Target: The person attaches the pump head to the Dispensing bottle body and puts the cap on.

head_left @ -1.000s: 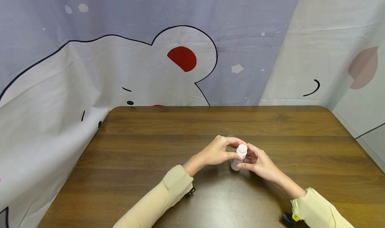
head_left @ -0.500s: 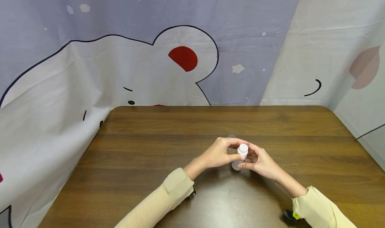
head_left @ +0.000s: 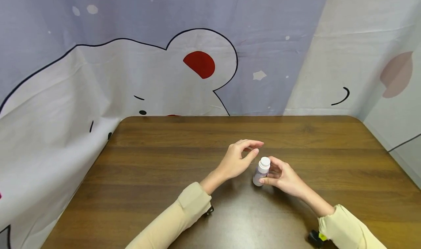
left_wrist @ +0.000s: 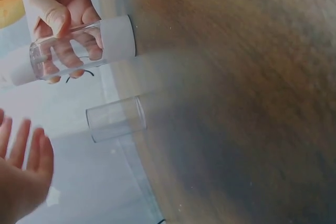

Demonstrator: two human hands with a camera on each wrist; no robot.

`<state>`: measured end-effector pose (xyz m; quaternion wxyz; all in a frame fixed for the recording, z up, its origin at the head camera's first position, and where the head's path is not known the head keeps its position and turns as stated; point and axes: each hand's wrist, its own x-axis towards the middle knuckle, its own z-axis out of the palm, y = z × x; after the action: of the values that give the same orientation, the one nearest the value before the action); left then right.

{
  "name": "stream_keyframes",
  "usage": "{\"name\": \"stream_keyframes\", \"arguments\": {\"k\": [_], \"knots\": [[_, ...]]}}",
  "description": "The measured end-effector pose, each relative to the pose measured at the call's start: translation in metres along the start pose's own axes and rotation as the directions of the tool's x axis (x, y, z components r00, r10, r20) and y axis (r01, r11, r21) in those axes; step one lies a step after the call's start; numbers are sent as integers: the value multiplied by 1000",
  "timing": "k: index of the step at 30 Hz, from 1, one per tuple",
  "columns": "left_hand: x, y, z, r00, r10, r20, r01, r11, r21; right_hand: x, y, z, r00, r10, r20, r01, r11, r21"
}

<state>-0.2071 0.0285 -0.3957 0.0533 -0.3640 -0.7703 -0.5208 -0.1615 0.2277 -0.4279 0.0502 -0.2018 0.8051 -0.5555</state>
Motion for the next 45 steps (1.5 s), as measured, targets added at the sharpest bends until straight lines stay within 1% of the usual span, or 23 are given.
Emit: {"name": "stream_keyframes", "arguments": {"k": [2,4,8,12,14,20,25,30,39,42,45], "knots": [[1,-2,0,999,-27,-39,28,999,35,0,0,0,1000,4,-2,-4,1000,-4],[1,-4,1,997,-57,-52,60,997,57,0,1,0,1000,8,-3,-8,1000,-9],[3,-9,3,992,-123,-27,125,989,77,0,2,0,1000,7,-7,-7,1000,-8],[6,-13,7,985,-170,-34,173,981,88,1,3,0,1000,5,-7,-5,1000,-1],[9,-16,8,983,-179,-43,182,978,101,1,3,-1,1000,7,-4,-7,1000,2],[16,-24,9,976,-216,-15,216,966,140,1,2,-1,1000,-3,-7,3,1000,-2],[20,-28,10,968,-249,-14,248,956,156,0,1,-1,1000,-12,-9,12,1000,-7],[24,-31,12,953,-303,7,297,938,180,0,2,0,1000,-18,-11,18,1000,-1],[29,-33,16,929,-367,39,349,908,234,0,3,0,1000,-26,-2,26,1000,13],[30,-32,18,925,-377,42,356,902,245,0,3,0,1000,-30,-5,30,999,14],[30,-33,17,926,-377,33,360,904,232,0,3,-1,1000,-26,-5,26,1000,14]]}}
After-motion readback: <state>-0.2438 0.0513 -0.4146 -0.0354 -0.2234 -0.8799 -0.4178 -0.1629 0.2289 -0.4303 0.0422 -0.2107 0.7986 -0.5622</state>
